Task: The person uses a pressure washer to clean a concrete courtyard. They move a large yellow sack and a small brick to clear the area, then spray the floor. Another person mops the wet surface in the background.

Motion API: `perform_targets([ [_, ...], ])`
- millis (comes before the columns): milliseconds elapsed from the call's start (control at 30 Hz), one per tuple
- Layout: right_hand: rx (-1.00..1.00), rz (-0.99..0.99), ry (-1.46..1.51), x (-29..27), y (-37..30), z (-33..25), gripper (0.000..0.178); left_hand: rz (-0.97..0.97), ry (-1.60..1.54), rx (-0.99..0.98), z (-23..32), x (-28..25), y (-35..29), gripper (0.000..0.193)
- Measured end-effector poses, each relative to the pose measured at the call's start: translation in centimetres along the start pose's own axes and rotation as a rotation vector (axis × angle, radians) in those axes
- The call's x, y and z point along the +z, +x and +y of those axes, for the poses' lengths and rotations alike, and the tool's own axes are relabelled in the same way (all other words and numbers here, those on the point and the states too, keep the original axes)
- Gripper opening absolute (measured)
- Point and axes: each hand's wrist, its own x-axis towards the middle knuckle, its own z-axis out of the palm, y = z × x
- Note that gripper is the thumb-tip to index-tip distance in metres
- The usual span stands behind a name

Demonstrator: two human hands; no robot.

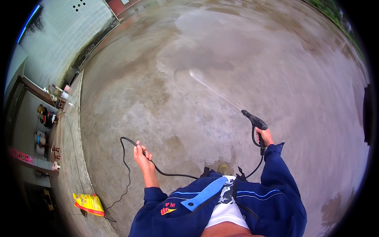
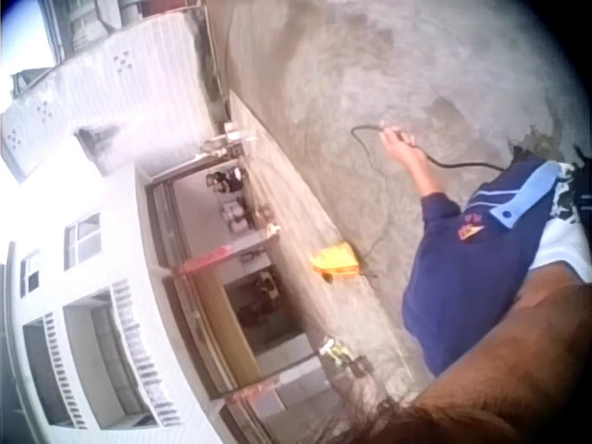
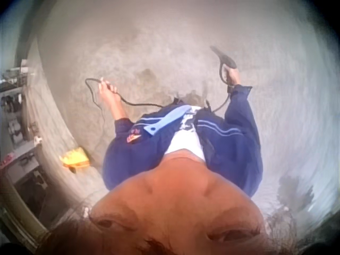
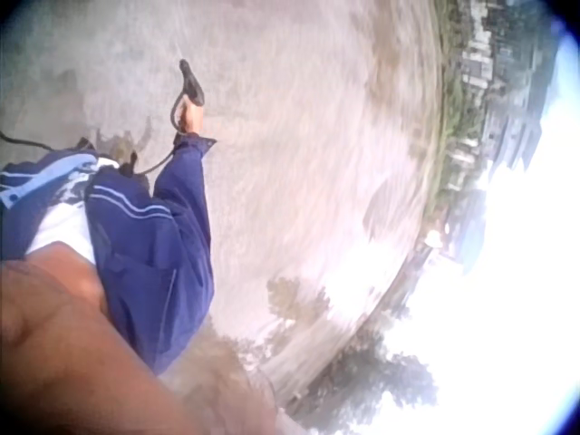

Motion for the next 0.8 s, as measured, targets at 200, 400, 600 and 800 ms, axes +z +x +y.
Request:
perform_targets([
  [200, 0.059, -0.025, 0.062, 3.8, 3.6, 0.6, 0.032, 0.051, -0.085, 0.202, 6.2, 0.0, 4.2, 0.027],
  [400, 0.101, -0.04, 0.022, 6.1, 5.6, 0.6, 0.036, 0.11, -0.197, 0.322, 8.3, -2.2, 4.6, 0.031],
  [600, 0.073, -0.146, 0.05, 8.4, 7.5, -2.8, 0.041, 0.138, -0.228, 0.453, 10.2, -2.7, 3.7, 0.029],
  [800, 0.114, 0.016, 0.129, -0.1, 7.9, -1.7, 0.041, 0.169, -0.288, 0.439, 8.0, -1.6, 1.5, 0.026],
])
